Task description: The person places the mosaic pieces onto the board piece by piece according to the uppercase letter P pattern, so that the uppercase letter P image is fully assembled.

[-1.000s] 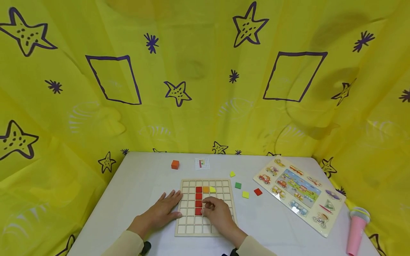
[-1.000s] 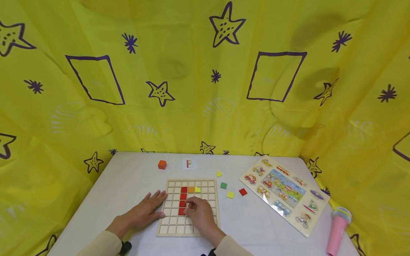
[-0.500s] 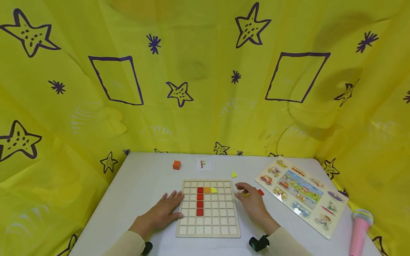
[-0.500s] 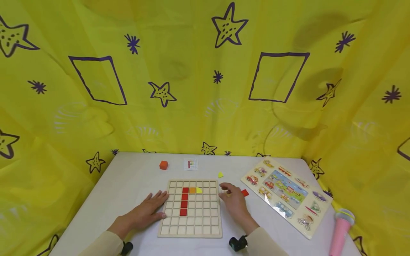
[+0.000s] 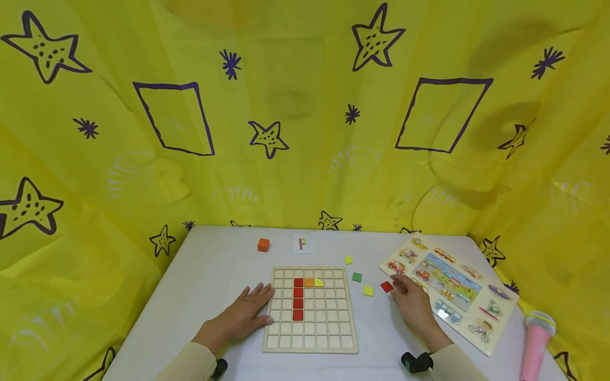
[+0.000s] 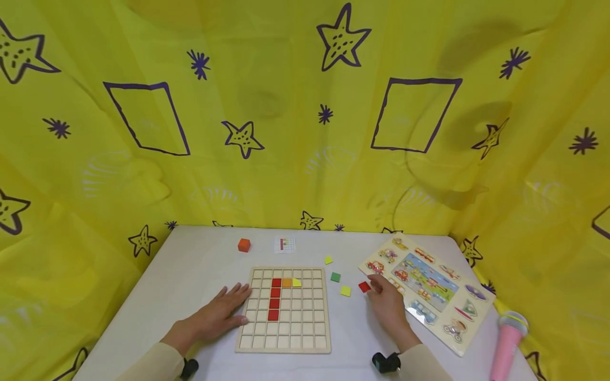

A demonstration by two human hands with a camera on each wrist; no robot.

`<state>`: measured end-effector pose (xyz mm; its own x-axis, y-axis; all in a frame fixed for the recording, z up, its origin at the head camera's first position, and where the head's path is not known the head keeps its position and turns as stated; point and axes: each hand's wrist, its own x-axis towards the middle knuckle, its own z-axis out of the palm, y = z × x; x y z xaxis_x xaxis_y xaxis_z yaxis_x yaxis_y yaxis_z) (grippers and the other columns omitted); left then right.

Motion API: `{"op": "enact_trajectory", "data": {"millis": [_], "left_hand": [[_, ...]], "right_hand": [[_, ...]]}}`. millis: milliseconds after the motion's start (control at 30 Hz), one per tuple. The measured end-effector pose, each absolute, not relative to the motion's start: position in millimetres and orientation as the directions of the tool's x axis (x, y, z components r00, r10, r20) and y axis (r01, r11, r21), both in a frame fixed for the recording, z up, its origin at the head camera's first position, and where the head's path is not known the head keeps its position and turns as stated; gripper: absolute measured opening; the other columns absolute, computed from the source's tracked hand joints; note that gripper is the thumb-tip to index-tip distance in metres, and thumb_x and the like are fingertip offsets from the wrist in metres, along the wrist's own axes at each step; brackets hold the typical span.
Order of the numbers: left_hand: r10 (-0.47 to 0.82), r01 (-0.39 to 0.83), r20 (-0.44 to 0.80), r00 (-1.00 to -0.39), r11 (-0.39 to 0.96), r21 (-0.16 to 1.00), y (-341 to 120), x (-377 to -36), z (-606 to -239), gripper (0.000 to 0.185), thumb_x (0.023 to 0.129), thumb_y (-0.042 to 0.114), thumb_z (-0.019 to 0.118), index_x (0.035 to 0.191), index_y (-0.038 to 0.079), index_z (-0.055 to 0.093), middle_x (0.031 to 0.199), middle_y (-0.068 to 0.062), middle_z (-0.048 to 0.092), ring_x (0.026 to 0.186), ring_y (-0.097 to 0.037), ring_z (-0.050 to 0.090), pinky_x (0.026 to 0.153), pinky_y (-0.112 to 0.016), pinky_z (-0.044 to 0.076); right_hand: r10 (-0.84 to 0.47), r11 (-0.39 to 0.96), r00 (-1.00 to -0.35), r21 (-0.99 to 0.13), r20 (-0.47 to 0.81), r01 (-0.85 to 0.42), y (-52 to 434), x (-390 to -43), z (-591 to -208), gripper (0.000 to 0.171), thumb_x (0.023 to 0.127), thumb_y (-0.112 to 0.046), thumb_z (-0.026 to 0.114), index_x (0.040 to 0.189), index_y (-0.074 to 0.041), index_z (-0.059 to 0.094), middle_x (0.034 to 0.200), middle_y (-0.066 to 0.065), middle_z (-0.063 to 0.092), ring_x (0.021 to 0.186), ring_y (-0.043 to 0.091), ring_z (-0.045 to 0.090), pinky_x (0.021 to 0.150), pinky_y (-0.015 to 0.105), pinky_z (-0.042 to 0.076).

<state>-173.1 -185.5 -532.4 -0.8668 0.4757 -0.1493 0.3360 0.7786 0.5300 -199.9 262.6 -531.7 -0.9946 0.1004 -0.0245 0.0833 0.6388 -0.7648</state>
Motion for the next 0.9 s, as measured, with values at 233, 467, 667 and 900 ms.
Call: {"op": "enact_trajectory", "data": {"millis": [233,467,667,900], "left_hand": [[0.460,0.316,-0.173,-0.871,0.794,0.520,-185,-175,-533,0.081,0.102,0.048,0.064,0.166,0.008,0.033,0.174,-0.008,0.028,0.164,-0.034,0.018,0.133,-0.060,0.009],[0.459,0.318,-0.170,-0.872,0.795,0.517,-185,-177,-535,0.081,0.103,0.048,0.064,0.166,0.008,0.033,0.174,-0.008,0.028,0.164,-0.034,0.018,0.133,-0.059,0.009],[0.456,0.315,-0.173,-0.873,0.798,0.514,-184,-176,-534,0.082,0.102,0.048,0.065,0.166,0.008,0.033,0.174,-0.008,0.029,0.164,-0.034,0.019,0.133,-0.059,0.009],[0.456,0.316,-0.173,-0.873,0.800,0.511,-184,-177,-536,0.082,0.102,0.048,0.065,0.165,0.008,0.034,0.174,-0.008,0.029,0.164,-0.034,0.019,0.133,-0.059,0.010]], "right_hand": [[0.075,0.651,-0.997,-0.755,-0.031,0.073,263,-196,-534,0.040,0.098,-0.001,0.065,0.137,0.005,0.062,0.124,0.024,0.071,0.114,0.039,0.066,0.097,0.052,0.057],[0.097,0.648,-0.994,-0.756,-0.045,0.098,263,-201,-538,0.043,0.098,-0.004,0.070,0.139,0.003,0.063,0.125,0.020,0.070,0.107,0.029,0.059,0.086,0.032,0.051],[0.094,0.658,-0.995,-0.748,-0.042,0.094,264,-208,-547,0.044,0.096,-0.005,0.073,0.139,0.002,0.065,0.127,0.021,0.069,0.102,0.028,0.055,0.080,0.029,0.046],[0.107,0.680,-0.994,-0.727,-0.030,0.096,259,-209,-547,0.041,0.095,-0.006,0.073,0.135,0.001,0.069,0.127,0.022,0.069,0.101,0.030,0.055,0.082,0.031,0.045]]}}
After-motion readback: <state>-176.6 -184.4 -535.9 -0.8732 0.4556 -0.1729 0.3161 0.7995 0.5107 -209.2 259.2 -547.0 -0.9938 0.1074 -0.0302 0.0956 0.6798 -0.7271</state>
